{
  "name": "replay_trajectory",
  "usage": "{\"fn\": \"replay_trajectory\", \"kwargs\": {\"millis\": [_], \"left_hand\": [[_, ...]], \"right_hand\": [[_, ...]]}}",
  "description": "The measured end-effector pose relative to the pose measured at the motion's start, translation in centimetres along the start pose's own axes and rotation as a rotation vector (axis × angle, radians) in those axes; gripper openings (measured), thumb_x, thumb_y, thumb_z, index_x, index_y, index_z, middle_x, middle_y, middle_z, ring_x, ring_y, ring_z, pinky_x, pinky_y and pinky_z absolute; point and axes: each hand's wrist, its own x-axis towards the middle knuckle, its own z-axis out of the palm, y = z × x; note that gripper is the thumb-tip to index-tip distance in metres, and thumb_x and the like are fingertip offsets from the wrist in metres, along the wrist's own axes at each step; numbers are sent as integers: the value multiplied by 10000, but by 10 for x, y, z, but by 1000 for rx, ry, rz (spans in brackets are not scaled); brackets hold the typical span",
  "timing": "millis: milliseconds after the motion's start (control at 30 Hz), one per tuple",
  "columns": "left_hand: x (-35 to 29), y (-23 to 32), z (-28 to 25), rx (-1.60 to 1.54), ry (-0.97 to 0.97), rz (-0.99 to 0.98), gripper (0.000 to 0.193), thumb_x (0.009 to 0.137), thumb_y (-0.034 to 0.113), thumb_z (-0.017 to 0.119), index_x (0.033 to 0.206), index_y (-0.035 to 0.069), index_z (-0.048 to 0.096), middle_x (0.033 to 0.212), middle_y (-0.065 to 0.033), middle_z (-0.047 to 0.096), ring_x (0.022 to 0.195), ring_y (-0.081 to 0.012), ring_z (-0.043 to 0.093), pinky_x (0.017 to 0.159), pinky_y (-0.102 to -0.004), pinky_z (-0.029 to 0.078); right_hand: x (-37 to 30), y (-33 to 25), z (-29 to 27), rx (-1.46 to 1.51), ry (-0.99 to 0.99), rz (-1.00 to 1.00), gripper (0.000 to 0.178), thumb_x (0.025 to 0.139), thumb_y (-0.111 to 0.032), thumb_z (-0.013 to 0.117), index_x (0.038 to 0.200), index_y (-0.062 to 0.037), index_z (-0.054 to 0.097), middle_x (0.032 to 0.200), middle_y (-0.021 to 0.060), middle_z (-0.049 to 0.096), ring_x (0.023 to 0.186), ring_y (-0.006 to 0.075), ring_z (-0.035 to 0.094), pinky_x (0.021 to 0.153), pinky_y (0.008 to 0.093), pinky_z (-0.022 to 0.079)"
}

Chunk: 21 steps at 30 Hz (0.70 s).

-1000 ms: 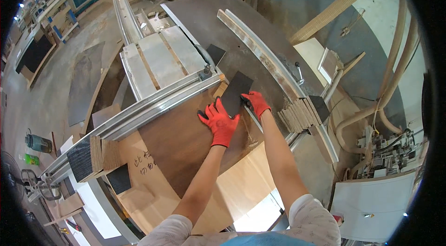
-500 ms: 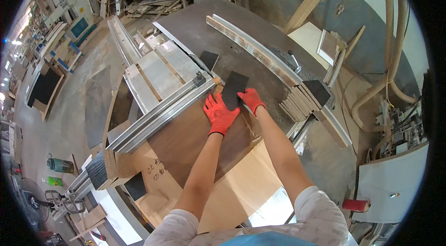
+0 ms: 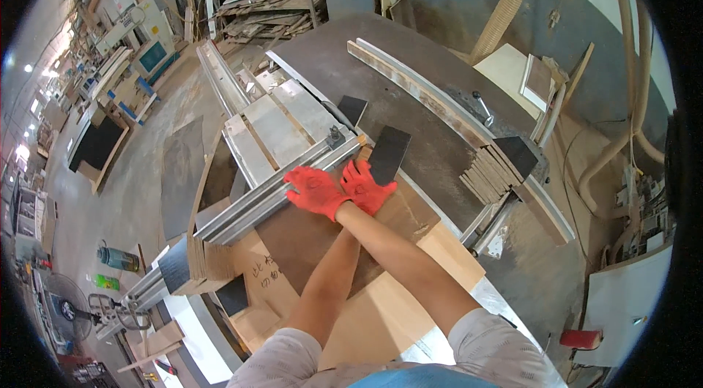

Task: The person uses a table saw to cut small rectangular pieces of dark wood. They repeatedly place the wood against the fence, push it through the blade, and then remove the cut piece. The person also uses a yellow push stick to guide the wood safely through the saw.

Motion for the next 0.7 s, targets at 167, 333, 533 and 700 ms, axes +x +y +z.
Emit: {"fn": "replay_trajectory", "kwargs": {"millis": [167,333,533,700], "left_hand": [[4,4,7,-89,85,65,940,557,549,924,1270,70,543,1446,-269,490,1418,-453,394,1132,-611,338],[14,-7,5,-110,103,38,894,563,504,924,1247,71,546,1432,-272,499,1405,-450,413,1121,-611,346],[28,-11,6,-109,91,29,848,579,499,912,1213,67,553,1395,-252,519,1379,-444,434,1100,-604,364],[53,-25,8,-91,91,32,834,578,502,915,1194,71,555,1379,-245,523,1367,-443,437,1088,-596,371]], "right_hand": [[33,30,52,-316,-98,7,653,861,-515,738,1353,-97,641,1395,102,592,1370,305,503,1194,560,274],[45,30,77,-438,-75,26,830,853,-595,734,1477,-75,562,1575,148,472,1522,353,359,1264,598,168],[75,46,72,-327,-197,82,1035,749,-700,776,1526,-68,516,1556,126,505,1522,329,363,1271,609,140],[108,50,76,-363,-236,117,980,692,-687,810,1473,-145,572,1446,112,564,1484,309,404,1261,629,144]]}}
